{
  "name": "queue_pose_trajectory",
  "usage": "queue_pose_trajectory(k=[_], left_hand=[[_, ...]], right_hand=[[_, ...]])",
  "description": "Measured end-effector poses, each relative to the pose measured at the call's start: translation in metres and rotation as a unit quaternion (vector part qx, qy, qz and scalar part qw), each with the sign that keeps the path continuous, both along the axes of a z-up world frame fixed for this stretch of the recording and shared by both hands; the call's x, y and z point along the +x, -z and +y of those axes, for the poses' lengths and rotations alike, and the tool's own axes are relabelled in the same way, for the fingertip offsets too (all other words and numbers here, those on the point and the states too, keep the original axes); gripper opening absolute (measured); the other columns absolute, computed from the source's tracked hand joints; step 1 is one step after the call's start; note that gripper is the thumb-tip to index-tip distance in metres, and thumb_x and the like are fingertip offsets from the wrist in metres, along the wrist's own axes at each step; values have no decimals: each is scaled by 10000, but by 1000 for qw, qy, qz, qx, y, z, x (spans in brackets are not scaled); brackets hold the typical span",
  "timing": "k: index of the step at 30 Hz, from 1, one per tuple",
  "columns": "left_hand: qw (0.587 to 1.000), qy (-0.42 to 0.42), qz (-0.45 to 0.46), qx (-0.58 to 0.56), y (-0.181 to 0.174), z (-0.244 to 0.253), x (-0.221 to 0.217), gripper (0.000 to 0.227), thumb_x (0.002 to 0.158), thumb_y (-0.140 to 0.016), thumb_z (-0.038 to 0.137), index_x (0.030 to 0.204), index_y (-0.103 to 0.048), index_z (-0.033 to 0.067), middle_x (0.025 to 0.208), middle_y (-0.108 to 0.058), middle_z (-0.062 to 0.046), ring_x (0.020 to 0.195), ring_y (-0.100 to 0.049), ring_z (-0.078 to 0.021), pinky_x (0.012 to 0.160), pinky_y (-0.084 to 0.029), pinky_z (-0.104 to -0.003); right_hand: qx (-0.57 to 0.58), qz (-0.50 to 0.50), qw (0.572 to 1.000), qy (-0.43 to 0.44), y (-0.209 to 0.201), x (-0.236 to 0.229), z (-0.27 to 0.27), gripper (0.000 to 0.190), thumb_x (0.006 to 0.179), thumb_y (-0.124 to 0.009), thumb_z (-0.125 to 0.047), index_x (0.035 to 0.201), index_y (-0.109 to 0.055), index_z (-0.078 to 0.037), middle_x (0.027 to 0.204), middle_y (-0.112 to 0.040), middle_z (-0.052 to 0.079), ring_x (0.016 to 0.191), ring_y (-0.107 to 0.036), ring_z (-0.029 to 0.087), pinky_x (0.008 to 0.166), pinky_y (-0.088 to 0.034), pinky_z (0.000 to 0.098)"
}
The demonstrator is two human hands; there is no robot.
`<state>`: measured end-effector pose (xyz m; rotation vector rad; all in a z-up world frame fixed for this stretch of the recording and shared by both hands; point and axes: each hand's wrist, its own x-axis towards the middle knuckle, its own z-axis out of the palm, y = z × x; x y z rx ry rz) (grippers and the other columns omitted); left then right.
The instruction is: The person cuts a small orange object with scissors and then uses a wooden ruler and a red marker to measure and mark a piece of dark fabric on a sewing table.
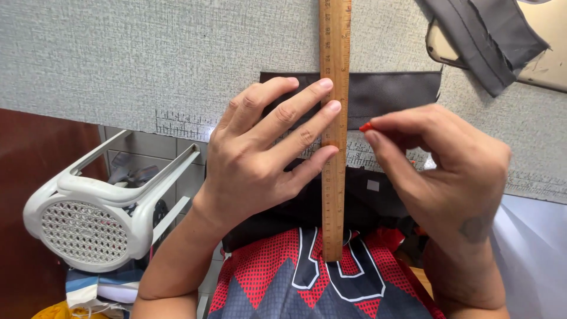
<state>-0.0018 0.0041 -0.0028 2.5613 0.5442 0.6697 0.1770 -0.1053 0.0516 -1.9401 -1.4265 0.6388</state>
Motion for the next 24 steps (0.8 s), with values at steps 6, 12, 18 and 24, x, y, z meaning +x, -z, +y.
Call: queue_pose_trajectory(k=[6, 12, 18, 24], left_hand=[[1000, 2, -17, -16, 3, 1, -1, 296, 1060, -740, 257, 1283, -741, 63, 1382, -658, -91, 1187, -655, -334, 1048, -532, -475], [1000, 5, -13, -17, 4, 2, -4, 310, 1065, -718, 259, 1299, -732, 57, 1396, -648, -87, 1208, -653, -339, 1051, -528, -476], [1000, 5, -16, -11, 5, 2, -4, 319, 1074, -691, 268, 1297, -739, 46, 1401, -643, -90, 1210, -657, -341, 1057, -520, -467], [1000, 6, -18, -8, 4, 4, -4, 313, 1073, -688, 264, 1290, -740, 45, 1391, -652, -93, 1200, -654, -342, 1045, -515, -455]], right_hand=[[-22, -5, 1000, -4, 7, -1, 11, 59, 1008, -759, 114, 984, -735, 66, 934, -740, 138, 741, -661, 163, 721, -523, 259], [-37, -21, 999, -13, 6, -1, 14, 66, 1001, -773, 95, 961, -742, 53, 913, -746, 129, 713, -662, 149, 694, -506, 247], [-29, -33, 999, -14, 6, -2, 24, 59, 1014, -724, 130, 989, -746, 81, 933, -741, 152, 738, -669, 169, 715, -529, 262], [23, -48, 999, 0, 4, 5, 29, 37, 1146, -757, 207, 1127, -730, 190, 1043, -726, 251, 866, -694, 242, 774, -549, 301]])
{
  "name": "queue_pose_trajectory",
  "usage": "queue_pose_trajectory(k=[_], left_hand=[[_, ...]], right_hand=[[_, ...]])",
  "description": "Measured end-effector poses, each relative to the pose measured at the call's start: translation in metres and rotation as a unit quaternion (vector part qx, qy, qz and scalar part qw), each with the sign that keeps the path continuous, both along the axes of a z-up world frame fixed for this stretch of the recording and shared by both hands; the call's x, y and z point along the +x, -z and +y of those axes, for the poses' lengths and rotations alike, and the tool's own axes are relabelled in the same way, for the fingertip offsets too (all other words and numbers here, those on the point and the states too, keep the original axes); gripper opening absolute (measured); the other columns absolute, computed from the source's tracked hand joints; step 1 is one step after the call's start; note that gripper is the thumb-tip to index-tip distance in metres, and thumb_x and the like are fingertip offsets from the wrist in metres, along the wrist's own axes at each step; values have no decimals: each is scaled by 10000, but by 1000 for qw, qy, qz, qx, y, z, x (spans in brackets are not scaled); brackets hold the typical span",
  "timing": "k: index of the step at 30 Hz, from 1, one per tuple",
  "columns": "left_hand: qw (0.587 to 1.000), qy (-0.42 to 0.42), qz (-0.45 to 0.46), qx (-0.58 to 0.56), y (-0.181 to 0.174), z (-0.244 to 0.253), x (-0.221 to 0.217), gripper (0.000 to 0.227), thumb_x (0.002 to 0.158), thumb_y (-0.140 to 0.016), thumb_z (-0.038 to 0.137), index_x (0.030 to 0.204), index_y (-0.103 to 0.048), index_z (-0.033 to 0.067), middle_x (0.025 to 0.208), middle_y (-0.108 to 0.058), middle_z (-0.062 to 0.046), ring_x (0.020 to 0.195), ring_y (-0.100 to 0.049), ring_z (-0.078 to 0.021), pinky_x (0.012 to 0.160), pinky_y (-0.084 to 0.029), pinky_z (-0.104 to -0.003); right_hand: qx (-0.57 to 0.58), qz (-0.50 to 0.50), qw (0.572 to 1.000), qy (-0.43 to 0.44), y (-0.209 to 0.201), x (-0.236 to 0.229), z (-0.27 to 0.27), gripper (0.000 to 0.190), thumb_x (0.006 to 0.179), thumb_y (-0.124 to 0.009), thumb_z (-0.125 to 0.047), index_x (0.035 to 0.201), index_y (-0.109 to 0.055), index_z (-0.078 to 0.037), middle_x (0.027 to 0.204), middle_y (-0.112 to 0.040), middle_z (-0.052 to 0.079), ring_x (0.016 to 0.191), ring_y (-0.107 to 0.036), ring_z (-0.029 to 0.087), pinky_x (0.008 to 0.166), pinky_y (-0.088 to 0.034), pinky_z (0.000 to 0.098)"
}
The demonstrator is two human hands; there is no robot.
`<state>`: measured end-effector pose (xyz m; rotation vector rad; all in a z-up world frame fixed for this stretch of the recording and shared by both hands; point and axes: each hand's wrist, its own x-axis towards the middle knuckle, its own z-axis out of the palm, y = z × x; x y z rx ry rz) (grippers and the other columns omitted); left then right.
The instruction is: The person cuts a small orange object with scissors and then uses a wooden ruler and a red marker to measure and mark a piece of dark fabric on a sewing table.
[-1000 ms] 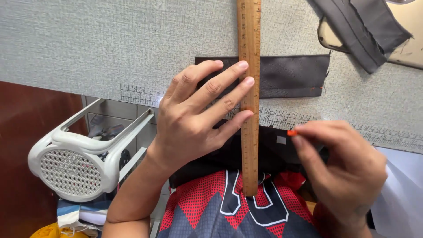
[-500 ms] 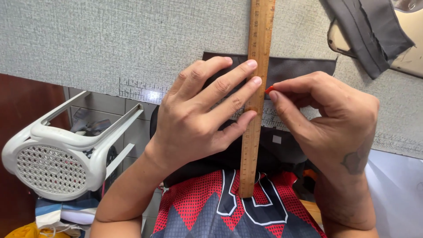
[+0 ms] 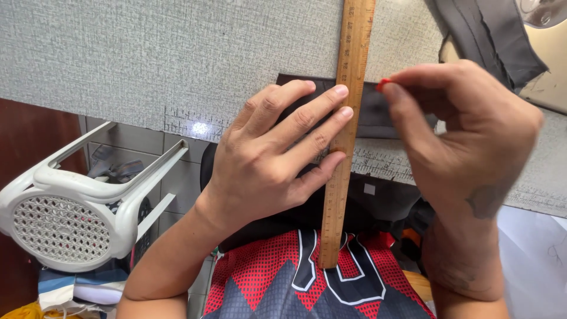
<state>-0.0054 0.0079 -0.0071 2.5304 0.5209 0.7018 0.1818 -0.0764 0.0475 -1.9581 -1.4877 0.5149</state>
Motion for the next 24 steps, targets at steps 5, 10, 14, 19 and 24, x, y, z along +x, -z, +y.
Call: queue_pose_trajectory(k=[5, 10, 14, 19, 24], left_hand=[[1000, -8, -6, -3, -1, 1, 0, 313, 1071, -691, 255, 1295, -731, 40, 1388, -654, -102, 1192, -648, -340, 1045, -517, -463], [1000, -18, -5, -5, -4, -2, 3, 305, 1059, -683, 253, 1279, -735, 48, 1371, -667, -103, 1188, -639, -337, 1044, -505, -473], [999, -26, 17, 7, -10, -4, 6, 337, 1063, -713, 305, 1300, -729, 66, 1384, -656, -103, 1193, -641, -311, 1042, -507, -447], [999, -48, 18, -2, -15, 2, 0, 292, 1046, -716, 224, 1228, -740, -3, 1295, -699, -144, 1170, -639, -351, 1045, -501, -471], [998, -2, -45, -47, -20, -4, 21, 263, 1029, -743, 176, 1196, -730, -28, 1251, -683, -175, 1098, -647, -360, 1036, -536, -464]], right_hand=[[-106, 72, 991, 31, -16, 2, -45, 69, 1055, -662, 40, 1105, -703, 65, 1013, -714, 157, 890, -669, 212, 817, -506, 292], [-218, 203, 952, -69, 7, -10, -98, 149, 962, -569, -161, 947, -712, -123, 1217, -752, 76, 1101, -737, 176, 999, -502, 304], [-146, 307, 940, -42, 27, -33, -111, 118, 976, -606, -167, 952, -698, -97, 1080, -718, 89, 929, -724, 181, 867, -524, 265], [-115, 312, 943, 8, 31, -13, -138, 115, 960, -622, -178, 922, -701, -103, 962, -717, 65, 835, -716, 162, 781, -542, 251], [-105, 272, 956, 21, 34, -7, -142, 119, 957, -618, -169, 925, -697, -85, 962, -721, 76, 834, -716, 168, 780, -555, 256]])
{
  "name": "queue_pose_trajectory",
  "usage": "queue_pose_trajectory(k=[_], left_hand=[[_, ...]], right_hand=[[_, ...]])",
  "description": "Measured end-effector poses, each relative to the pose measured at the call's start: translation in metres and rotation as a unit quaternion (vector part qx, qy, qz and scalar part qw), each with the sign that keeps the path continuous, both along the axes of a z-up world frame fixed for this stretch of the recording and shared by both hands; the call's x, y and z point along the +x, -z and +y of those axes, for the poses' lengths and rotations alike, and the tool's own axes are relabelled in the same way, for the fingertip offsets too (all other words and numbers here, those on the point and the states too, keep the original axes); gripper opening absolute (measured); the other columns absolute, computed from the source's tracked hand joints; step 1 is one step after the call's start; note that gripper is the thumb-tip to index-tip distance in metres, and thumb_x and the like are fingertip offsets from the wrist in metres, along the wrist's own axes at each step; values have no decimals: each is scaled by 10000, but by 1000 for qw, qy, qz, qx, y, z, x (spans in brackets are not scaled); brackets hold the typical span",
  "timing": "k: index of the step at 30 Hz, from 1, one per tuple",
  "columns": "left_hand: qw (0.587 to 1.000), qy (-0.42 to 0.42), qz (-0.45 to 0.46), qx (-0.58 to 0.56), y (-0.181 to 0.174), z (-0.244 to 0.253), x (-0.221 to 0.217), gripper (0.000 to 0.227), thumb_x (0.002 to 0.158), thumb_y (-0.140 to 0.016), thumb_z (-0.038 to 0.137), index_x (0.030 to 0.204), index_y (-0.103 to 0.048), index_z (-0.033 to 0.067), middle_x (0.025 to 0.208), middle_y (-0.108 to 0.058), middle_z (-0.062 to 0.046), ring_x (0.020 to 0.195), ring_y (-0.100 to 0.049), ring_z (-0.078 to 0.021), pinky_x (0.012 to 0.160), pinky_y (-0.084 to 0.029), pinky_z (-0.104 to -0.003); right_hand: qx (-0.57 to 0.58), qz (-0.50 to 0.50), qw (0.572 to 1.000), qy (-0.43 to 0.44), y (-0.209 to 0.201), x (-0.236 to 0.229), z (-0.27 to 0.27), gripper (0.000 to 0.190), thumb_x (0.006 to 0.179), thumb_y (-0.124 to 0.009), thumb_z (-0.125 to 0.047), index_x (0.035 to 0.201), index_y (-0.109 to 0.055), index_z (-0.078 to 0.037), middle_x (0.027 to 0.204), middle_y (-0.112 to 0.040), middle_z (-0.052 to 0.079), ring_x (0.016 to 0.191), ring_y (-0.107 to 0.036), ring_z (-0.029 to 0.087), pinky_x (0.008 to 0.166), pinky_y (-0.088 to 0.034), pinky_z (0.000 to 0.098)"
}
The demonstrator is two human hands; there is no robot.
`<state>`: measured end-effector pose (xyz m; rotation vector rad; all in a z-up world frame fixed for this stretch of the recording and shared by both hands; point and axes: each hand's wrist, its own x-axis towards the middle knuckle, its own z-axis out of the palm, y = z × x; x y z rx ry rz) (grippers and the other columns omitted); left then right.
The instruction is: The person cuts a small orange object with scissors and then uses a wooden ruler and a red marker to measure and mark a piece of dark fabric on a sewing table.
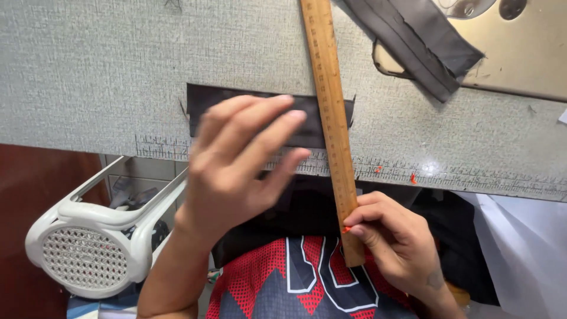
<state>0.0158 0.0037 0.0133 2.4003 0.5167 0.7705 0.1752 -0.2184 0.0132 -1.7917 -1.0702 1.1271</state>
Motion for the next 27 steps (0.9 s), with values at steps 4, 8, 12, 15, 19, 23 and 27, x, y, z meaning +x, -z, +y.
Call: queue_pose_trajectory(k=[4, 8, 12, 15, 19, 23, 27], left_hand=[[996, 19, 68, 48, 3, -2, 11, 449, 1067, -589, 418, 1254, -731, 35, 1317, -675, -117, 1127, -634, -292, 978, -520, -434], [995, 30, 98, 18, 4, -2, 8, 508, 1061, -664, 413, 1366, -665, 7, 1448, -600, -158, 1229, -644, -331, 1078, -506, -455], [993, 6, 110, 44, 8, -6, 8, 512, 1067, -669, 456, 1376, -684, 48, 1471, -590, -101, 1227, -641, -296, 1063, -503, -433], [992, -1, 112, 57, 9, -7, 10, 473, 1069, -622, 474, 1357, -709, 109, 1436, -628, -62, 1200, -631, -290, 1033, -495, -439], [994, 6, 103, 45, 10, -4, 8, 440, 1061, -710, 430, 1350, -711, 98, 1436, -621, -81, 1207, -630, -295, 1049, -492, -451], [994, 14, 83, 71, 10, -3, 10, 369, 1076, -694, 392, 1309, -738, 109, 1426, -625, -93, 1160, -649, -300, 1004, -502, -444], [995, 25, 76, 59, 12, -1, 7, 325, 1050, -764, 308, 1313, -739, 117, 1425, -621, -111, 1168, -646, -320, 1004, -507, -471]], right_hand=[[16, 12, 1000, 13, -1, -13, 7, 140, 969, -611, -192, 943, -700, -87, 968, -719, 84, 845, -711, 175, 790, -550, 262], [28, 18, 999, 8, 3, -21, 10, 114, 964, -619, -167, 948, -698, -86, 960, -726, 79, 841, -718, 173, 792, -563, 258], [23, 25, 999, -3, 4, -23, 12, 114, 968, -617, -161, 965, -700, -83, 982, -724, 85, 859, -721, 174, 801, -566, 255], [17, -21, 999, -19, 2, -18, 9, 118, 959, -625, -142, 986, -725, -86, 1151, -694, 147, 1035, -727, 232, 903, -547, 290], [26, -69, 996, 57, -16, -7, 15, 56, 924, -653, -16, 956, -691, -42, 1009, -733, 127, 926, -738, 208, 913, -570, 291], [22, -81, 984, 157, -26, 3, 30, 99, 957, -657, 98, 1054, -651, 78, 966, -698, 185, 872, -690, 229, 812, -565, 279], [58, -157, 981, 96, -33, 14, 62, 93, 975, -718, 161, 1043, -684, 109, 1008, -693, 221, 869, -681, 237, 738, -554, 259]])
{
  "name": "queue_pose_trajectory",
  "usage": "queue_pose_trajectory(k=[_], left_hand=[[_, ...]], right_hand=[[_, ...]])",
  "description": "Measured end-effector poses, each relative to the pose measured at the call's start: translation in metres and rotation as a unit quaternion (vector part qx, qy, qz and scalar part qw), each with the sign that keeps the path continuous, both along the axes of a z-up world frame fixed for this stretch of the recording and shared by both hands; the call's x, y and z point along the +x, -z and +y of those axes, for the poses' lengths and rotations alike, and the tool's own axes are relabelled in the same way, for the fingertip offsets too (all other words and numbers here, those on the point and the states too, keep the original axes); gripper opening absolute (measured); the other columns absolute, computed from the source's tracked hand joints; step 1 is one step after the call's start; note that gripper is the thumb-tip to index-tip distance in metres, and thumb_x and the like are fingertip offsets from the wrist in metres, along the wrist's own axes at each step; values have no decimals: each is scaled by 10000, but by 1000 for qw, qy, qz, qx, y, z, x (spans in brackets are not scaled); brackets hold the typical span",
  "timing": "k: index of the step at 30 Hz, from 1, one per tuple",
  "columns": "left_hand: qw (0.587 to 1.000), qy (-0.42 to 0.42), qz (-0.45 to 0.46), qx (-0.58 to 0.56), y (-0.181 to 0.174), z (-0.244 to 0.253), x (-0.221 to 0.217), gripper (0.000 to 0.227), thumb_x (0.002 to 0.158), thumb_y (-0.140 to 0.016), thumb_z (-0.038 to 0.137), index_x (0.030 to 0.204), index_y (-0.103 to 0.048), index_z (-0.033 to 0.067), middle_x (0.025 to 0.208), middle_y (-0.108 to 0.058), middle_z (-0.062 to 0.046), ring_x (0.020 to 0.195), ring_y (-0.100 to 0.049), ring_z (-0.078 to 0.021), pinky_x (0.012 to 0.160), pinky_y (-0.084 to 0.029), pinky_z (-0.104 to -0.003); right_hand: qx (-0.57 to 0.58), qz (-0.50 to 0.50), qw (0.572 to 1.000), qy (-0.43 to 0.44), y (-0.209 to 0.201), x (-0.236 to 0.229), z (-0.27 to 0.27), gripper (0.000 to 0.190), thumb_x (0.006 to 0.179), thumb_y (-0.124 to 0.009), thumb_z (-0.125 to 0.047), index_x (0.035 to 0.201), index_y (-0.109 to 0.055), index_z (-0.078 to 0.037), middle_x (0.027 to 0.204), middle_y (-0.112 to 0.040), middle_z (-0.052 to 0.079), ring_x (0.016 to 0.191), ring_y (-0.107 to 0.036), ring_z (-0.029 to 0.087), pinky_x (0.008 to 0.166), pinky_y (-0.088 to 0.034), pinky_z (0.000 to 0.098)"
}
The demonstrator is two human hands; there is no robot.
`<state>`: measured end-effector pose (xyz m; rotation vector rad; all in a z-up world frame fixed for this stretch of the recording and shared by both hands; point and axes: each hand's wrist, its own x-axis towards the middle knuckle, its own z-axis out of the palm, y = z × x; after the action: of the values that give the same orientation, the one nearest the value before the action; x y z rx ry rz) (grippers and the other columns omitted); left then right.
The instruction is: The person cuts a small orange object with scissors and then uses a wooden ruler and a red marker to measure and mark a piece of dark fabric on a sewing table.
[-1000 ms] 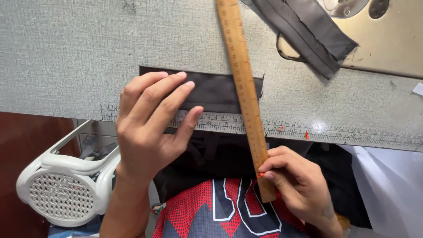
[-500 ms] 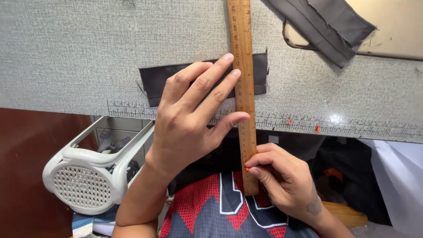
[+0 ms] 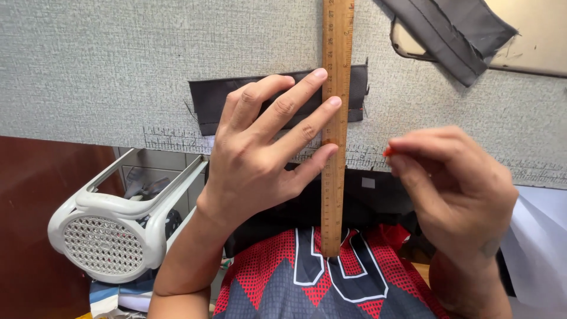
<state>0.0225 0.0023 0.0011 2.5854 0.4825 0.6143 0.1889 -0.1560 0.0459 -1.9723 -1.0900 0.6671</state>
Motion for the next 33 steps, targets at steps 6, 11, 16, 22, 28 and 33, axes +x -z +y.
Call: queue_pose_trajectory(k=[6, 11, 16, 22, 28, 33], left_hand=[[1000, 1, -12, -11, 3, 1, -2, 341, 1059, -753, 313, 1284, -731, 58, 1423, -615, -139, 1171, -659, -340, 1006, -521, -478], [1000, 2, -11, -3, 4, 4, -2, 338, 1060, -755, 327, 1291, -747, 81, 1418, -626, -110, 1173, -651, -327, 1012, -514, -464], [1000, 1, -15, 4, 4, 4, -2, 324, 1067, -735, 331, 1277, -764, 86, 1411, -630, -103, 1169, -646, -319, 1007, -513, -450], [1000, 6, -2, -7, 3, 5, -3, 335, 1073, -737, 328, 1300, -750, 81, 1434, -617, -95, 1184, -644, -326, 1023, -500, -462], [1000, 7, -3, -1, 3, 6, -3, 334, 1068, -752, 324, 1300, -750, 83, 1421, -629, -95, 1175, -646, -324, 1019, -499, -452], [1000, 10, 4, 1, 1, 6, -3, 345, 1063, -752, 327, 1303, -743, 80, 1430, -621, -95, 1176, -640, -330, 1022, -498, -462]], right_hand=[[2, 29, 1000, -11, 5, 4, 32, 101, 1008, -764, 160, 1058, -680, 135, 1012, -707, 217, 919, -694, 229, 830, -583, 268], [-15, 22, 999, -30, 7, 8, 44, 78, 1024, -770, 137, 1057, -700, 133, 1004, -714, 205, 870, -675, 204, 800, -565, 258], [-28, -10, 997, -66, 7, 13, 50, 77, 1033, -795, 116, 1052, -721, 121, 990, -725, 194, 858, -687, 200, 805, -574, 263], [-38, -52, 994, -87, 7, 13, 52, 78, 1043, -818, 90, 1036, -740, 84, 966, -731, 154, 776, -645, 165, 724, -518, 250], [-36, -70, 992, -94, 8, 12, 57, 72, 1039, -811, 93, 1018, -745, 73, 930, -727, 139, 724, -619, 155, 664, -486, 249], [-22, -72, 994, -83, 9, 14, 65, 49, 1071, -788, 113, 1054, -743, 107, 978, -738, 163, 813, -683, 175, 763, -558, 259]])
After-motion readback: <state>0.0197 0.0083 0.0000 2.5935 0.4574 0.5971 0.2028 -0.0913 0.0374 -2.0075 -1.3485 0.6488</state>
